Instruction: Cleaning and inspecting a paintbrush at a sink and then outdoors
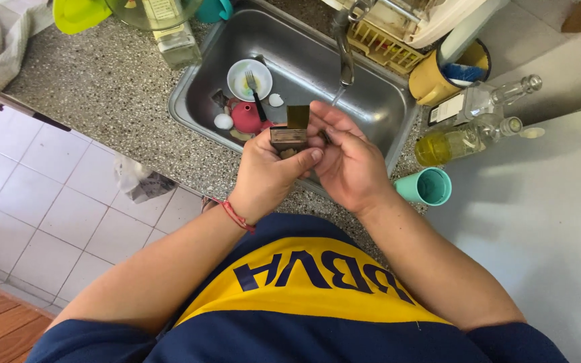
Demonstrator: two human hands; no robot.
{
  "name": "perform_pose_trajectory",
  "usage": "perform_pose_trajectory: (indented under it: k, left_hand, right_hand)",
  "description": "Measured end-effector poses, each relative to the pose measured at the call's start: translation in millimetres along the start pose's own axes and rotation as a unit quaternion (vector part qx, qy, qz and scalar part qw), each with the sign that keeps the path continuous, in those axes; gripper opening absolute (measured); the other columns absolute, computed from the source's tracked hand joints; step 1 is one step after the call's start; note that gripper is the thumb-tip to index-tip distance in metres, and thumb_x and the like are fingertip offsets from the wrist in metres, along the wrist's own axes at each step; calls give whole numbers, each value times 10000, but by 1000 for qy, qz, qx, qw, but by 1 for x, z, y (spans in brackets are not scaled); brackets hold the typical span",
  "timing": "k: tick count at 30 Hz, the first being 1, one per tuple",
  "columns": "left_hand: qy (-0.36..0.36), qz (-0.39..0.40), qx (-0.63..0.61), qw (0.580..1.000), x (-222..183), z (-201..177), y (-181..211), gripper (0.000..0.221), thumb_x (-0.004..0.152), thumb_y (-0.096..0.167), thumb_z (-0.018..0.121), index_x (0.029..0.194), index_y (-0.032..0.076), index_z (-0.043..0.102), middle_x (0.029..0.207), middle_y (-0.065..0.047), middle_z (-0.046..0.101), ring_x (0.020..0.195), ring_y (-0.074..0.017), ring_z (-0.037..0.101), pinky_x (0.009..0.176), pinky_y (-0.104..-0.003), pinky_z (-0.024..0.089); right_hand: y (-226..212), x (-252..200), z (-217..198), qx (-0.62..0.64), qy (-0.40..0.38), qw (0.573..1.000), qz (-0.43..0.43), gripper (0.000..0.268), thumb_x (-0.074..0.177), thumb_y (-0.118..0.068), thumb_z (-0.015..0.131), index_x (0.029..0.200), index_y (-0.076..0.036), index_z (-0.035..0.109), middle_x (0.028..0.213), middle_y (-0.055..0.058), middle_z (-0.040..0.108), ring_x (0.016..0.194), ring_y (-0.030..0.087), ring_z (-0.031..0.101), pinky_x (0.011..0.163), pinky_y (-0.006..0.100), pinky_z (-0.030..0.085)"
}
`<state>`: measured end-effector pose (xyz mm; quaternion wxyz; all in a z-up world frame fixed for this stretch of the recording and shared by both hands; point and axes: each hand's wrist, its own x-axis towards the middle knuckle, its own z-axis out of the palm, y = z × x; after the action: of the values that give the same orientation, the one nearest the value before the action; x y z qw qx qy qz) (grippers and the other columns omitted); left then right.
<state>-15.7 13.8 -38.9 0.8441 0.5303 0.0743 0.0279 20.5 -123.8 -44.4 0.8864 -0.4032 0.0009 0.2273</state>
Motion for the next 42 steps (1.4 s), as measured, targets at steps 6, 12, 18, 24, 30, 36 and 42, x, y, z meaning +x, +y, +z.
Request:
perform_pose_trajectory:
  k: [6,12,18,24,30,36,42]
  left_hand:
    - [-23,43,17,999,-3,5,14,279,782,-1,825,1028,-43,700,851,-168,740,686,-138,699,560,-268,625]
    - [-17,97,28,995,-7,8,23,341,737,7,874,1023,-25,690,807,-146,705,687,-98,626,570,-273,587]
    - [-18,107,44,993,-7,8,27,248,788,9,841,991,-11,699,790,-129,702,656,-108,644,541,-266,584]
    - [-16,123,34,992,-10,8,22,260,806,-4,824,1029,-27,693,811,-153,708,577,-141,646,515,-282,569]
    - [-10,119,54,991,-11,6,29,267,788,-6,832,1017,-21,697,818,-145,713,568,-136,649,515,-280,570]
    - [-2,106,133,985,-12,7,34,206,813,80,828,974,-3,730,706,-149,707,562,-163,681,505,-304,577]
    - [-4,93,121,988,-15,5,27,226,797,84,837,985,3,741,768,-168,736,578,-173,696,543,-325,598]
  right_hand:
    - [-2,-4,-1,-11,9,999,-39,349,1014,-63,432,1334,-14,560,1138,134,696,908,154,625,737,241,546]
    - [-4,-11,18,-74,16,986,-146,269,1010,-61,485,1255,14,569,1241,182,668,1076,200,669,872,260,578]
    - [-6,-20,29,-104,-2,971,-213,210,988,-22,535,1173,75,556,1242,290,626,1125,334,666,870,342,602]
    - [-3,-22,19,-146,4,953,-266,148,931,63,594,1077,87,588,1179,291,644,1039,331,693,818,329,605]
    - [-5,-24,16,-200,9,931,-307,149,900,130,628,1040,115,582,1067,314,653,837,277,701,725,358,618]
    - [-9,-28,23,-216,12,925,-312,355,891,118,665,1219,69,538,1064,234,671,893,222,703,772,349,620]
    - [-15,-27,15,-311,8,886,-344,160,864,121,697,979,69,600,985,225,637,818,223,670,721,356,611]
